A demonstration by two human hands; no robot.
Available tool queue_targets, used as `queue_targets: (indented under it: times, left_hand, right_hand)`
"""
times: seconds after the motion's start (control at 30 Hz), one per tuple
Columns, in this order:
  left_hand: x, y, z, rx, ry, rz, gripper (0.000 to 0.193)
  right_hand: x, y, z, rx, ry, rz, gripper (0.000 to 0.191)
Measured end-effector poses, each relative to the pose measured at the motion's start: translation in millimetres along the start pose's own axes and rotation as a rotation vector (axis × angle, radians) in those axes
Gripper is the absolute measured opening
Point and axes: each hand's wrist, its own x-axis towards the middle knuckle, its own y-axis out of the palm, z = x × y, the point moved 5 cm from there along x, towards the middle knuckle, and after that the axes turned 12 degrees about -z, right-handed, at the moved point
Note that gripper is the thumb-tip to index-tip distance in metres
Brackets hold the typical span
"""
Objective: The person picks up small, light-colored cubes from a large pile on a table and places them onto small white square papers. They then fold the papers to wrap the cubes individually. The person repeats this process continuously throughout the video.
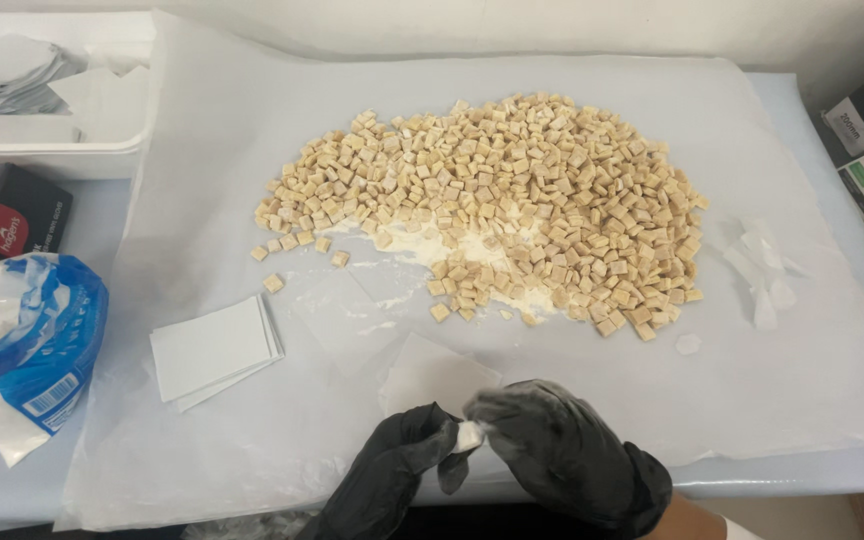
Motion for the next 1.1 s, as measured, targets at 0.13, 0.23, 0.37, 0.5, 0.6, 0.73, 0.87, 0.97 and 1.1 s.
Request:
queue_targets:
  times: [0.13,0.23,0.37,0.5,0.6,0.73,0.87,0.97,1.1]
  left_hand:
    - [-2,-4,1,0.116,0.272,-0.076,0.028]
    - [-20,-6,-4,0.703,0.882,-0.448,0.024]
    - [-34,-37,10,1.533,1.012,-0.254,0.026]
    - [-45,-98,-6,1.934,0.487,-0.12,0.033]
    - [-64,-81,-60,1.773,0.86,-0.498,0.04]
    - [-35,-32,-74,1.606,0.844,-0.555,0.047]
    - [-22,-4,-45,1.717,1.055,-0.611,0.06]
    - [-24,-7,-17,1.763,1.005,-0.643,0.064]
    - [-31,-11,-8,1.653,1.001,-0.788,0.052]
  right_hand:
    - [-12,20,-14,0.268,0.253,0.123,0.042]
    - [-12,31,-24,0.361,0.378,0.036,0.031]
    - [-26,61,-36,1.01,1.065,0.406,0.038]
    - [18,26,-66,-0.157,0.413,0.162,0.029]
    - [46,21,-87,-0.487,0.265,0.168,0.029]
    - [70,28,-93,-0.604,0.055,0.086,0.031]
    - [67,21,-92,-0.634,-0.01,0.153,0.039]
    - [54,-1,-102,-0.692,0.298,0.207,0.02]
    - [64,11,-86,-0.591,0.102,0.11,0.026]
